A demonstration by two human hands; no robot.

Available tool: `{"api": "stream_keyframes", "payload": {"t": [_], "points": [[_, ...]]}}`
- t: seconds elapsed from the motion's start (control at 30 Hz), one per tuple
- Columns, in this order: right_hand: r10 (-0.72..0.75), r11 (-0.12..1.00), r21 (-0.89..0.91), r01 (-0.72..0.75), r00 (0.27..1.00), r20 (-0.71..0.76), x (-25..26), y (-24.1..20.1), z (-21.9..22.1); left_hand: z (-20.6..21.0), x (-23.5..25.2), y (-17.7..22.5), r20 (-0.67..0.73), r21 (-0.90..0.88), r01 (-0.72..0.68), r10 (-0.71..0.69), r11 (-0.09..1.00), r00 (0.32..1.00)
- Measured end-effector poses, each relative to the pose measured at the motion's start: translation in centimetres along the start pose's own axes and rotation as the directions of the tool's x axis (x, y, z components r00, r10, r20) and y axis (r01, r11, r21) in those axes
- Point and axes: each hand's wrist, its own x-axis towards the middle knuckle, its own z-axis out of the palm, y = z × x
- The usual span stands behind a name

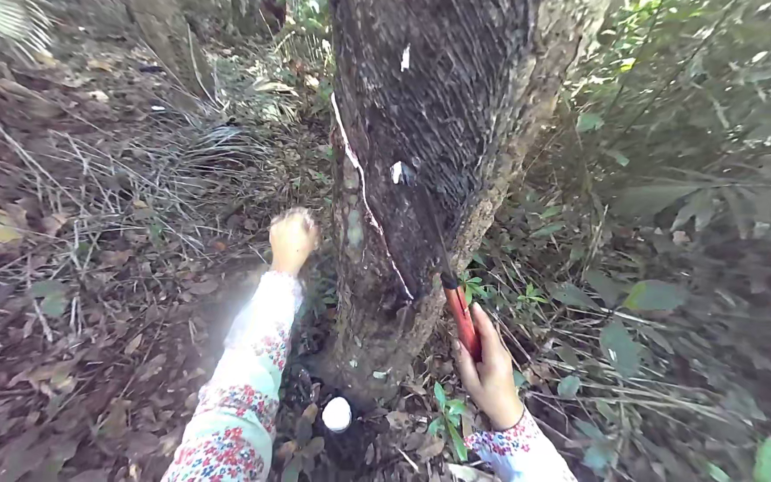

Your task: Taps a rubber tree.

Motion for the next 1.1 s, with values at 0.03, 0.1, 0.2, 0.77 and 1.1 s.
{"api": "stream_keyframes", "payload": {"t": [0.03,0.1,0.2,0.77,1.1], "points": [[0.008,1.000,0.012,-0.008,0.999,0.053,-0.6,0.6,-0.3,1.1,-2.6,-1.9,0.147,0.047,0.125,-0.131,0.991,0.980],[0.019,0.999,0.029,-0.024,0.986,0.165,-1.3,1.5,-0.8,2.6,-7.7,-4.6,0.434,0.214,0.341,-0.402,0.915,0.806],[0.040,0.999,0.011,-0.045,0.956,0.290,-1.1,2.4,-1.3,1.9,-11.9,-3.1,0.564,0.326,0.483,-0.577,0.813,0.590],[0.200,0.965,-0.237,-0.108,0.891,0.408,2.9,3.9,1.8,7.6,-8.6,17.4,-0.574,0.085,-0.817,0.698,0.570,0.428],[0.185,0.976,-0.180,-0.122,0.900,0.395,-1.2,5.3,1.6,8.8,-11.1,18.7,-0.567,-0.025,-0.847,0.691,0.531,0.449]]}}
